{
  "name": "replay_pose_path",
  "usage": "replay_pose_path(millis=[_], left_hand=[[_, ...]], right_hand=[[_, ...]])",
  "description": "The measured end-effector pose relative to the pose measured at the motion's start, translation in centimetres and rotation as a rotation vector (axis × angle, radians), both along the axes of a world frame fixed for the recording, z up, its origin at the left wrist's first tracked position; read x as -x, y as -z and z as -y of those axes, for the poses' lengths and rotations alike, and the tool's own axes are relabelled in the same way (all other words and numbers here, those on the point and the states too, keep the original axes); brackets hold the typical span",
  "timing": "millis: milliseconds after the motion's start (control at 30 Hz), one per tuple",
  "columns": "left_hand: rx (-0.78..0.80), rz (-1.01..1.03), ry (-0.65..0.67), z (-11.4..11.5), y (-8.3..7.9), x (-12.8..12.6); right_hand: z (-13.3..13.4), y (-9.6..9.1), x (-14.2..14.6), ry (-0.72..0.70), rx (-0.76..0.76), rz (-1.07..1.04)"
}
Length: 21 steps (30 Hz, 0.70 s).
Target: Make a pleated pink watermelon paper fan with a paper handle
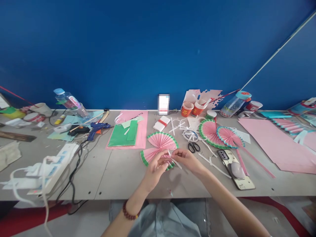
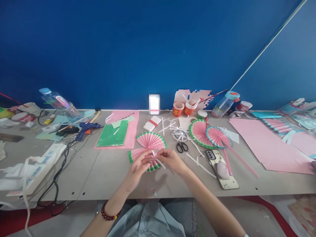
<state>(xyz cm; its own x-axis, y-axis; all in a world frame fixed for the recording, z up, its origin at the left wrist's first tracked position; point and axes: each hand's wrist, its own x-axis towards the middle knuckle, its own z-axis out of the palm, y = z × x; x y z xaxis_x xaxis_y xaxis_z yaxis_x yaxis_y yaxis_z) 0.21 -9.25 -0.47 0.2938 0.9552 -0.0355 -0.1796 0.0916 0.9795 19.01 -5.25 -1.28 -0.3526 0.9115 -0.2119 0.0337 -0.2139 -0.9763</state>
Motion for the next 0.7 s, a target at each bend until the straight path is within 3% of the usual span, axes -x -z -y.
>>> replay_pose_path(millis=[200, 333, 500, 567, 700], left_hand=[[-0.411, -0.48, -0.15, 0.1, 0.1, -0.5], [-0.527, -0.665, -0.178, 0.1, 0.5, -1.1], [-0.622, -0.876, -0.325, -0.3, 1.5, -1.0], [-0.707, -0.965, -0.238, -0.3, 1.9, -1.0], [-0.854, -1.116, 0.054, 0.3, 2.7, -2.0]], right_hand=[[0.5, -1.2, -0.9, 0.036, -0.032, 0.085], [0.5, -1.4, -1.5, 0.01, 0.002, 0.087], [0.5, -0.8, -2.3, -0.001, 0.112, 0.008], [0.4, -0.7, -2.6, 0.058, 0.163, -0.078], [0.3, -0.8, -2.9, 0.15, 0.165, -0.29]])
